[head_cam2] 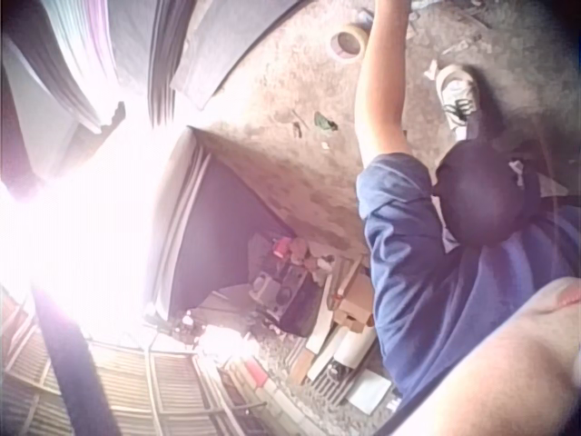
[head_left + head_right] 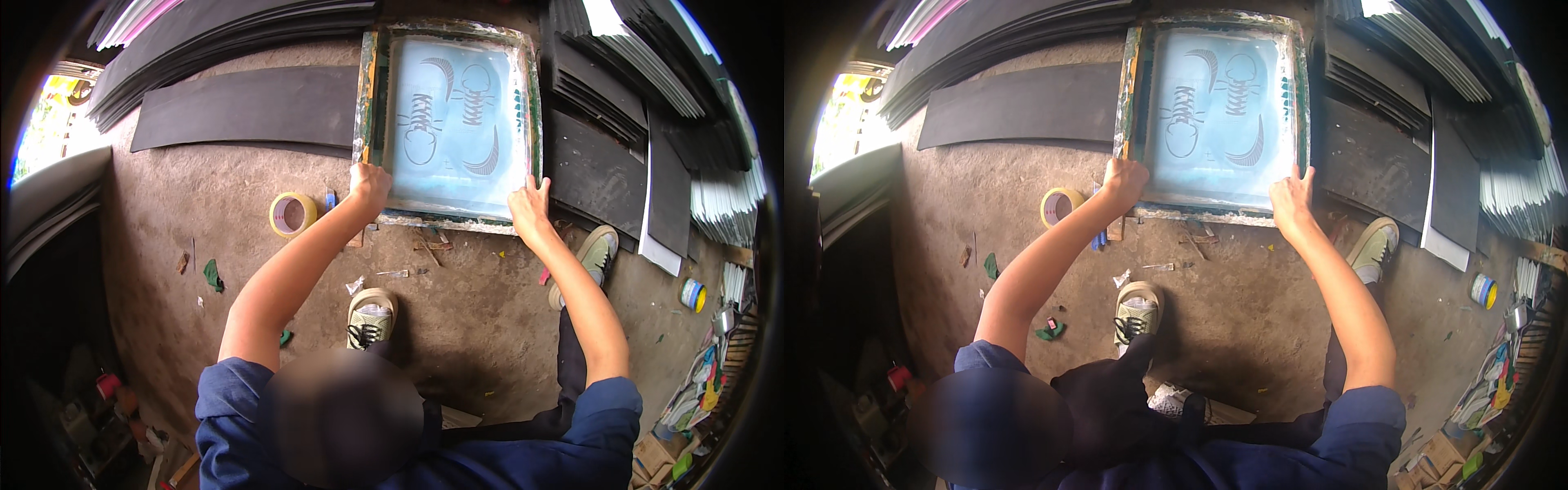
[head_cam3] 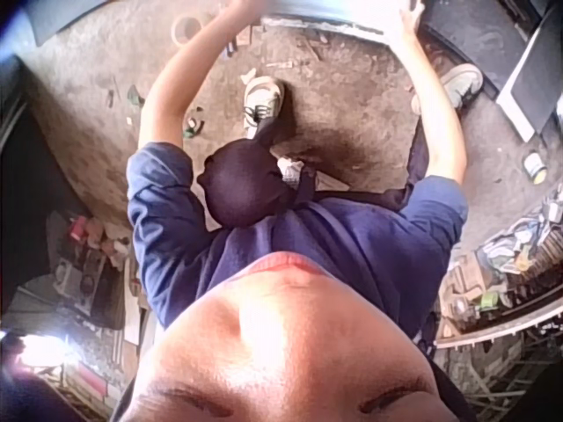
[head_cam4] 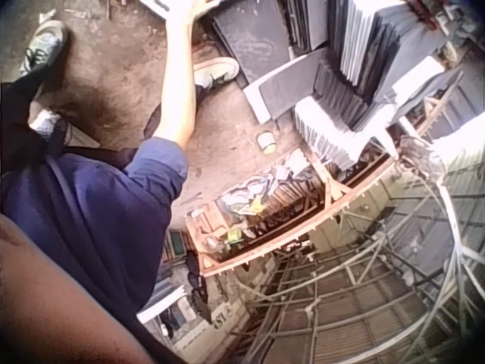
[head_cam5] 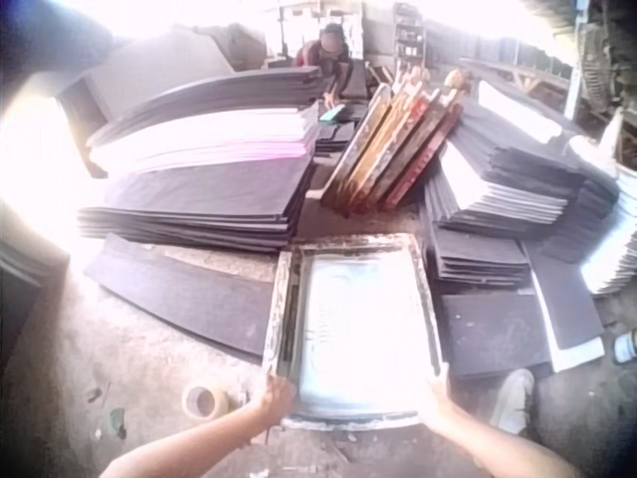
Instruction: The person sits on the floor and prepares a screen printing frame by applying masking tape to its edges. They repeatedly lift, rotate, and reposition the frame while applying tape to multiple sides.
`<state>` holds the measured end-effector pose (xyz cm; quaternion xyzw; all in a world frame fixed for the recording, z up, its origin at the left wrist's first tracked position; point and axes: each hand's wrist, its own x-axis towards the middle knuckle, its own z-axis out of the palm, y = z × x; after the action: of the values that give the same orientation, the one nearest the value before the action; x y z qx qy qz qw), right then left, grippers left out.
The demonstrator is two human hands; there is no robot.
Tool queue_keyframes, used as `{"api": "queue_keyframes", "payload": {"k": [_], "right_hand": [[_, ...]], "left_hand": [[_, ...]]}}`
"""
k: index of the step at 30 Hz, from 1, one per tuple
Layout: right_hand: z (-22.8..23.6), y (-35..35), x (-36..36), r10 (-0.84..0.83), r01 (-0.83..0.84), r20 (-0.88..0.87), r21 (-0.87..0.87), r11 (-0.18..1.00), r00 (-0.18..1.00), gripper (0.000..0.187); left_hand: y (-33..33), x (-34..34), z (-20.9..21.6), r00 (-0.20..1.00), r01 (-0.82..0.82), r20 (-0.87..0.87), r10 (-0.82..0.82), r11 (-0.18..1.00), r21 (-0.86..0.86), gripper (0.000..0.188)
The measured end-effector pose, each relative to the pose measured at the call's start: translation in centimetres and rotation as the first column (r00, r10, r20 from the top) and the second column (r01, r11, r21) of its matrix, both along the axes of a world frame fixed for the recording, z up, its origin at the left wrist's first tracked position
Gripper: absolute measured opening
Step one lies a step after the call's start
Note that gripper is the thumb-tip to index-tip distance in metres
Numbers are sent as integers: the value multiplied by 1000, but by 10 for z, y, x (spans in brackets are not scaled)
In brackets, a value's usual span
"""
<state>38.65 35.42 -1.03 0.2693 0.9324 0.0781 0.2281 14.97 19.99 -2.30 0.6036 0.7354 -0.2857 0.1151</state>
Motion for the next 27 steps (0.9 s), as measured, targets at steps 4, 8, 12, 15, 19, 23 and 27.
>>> {"api": "queue_keyframes", "payload": {"k": [4,8,12,15,19,23,27], "right_hand": [[1,2,-3,-33,37,88,-44,998,996,16],[1,4,-8,-51,64,192,-65,996,980,23],[1,5,-12,-46,68,263,-75,995,964,34],[4,6,-15,-80,98,229,-69,993,970,49],[13,4,-23,-37,64,179,-150,987,983,56],[10,10,-6,-26,35,76,-125,991,997,43],[6,14,22,6,-64,-285,-194,979,959,21]], "left_hand": [[1,0,2,1000,11,2,-11,999,-34,20],[5,-1,5,1000,28,6,-28,994,-103,18],[8,-4,8,997,67,55,-59,986,-155,16],[8,-2,2,994,79,-57,-89,984,-160,48],[15,-1,-10,976,-65,-217,-21,922,-381,77],[15,-13,20,971,-88,-237,-17,901,-425,74],[-17,-37,35,990,-121,83,118,992,33,76]]}}
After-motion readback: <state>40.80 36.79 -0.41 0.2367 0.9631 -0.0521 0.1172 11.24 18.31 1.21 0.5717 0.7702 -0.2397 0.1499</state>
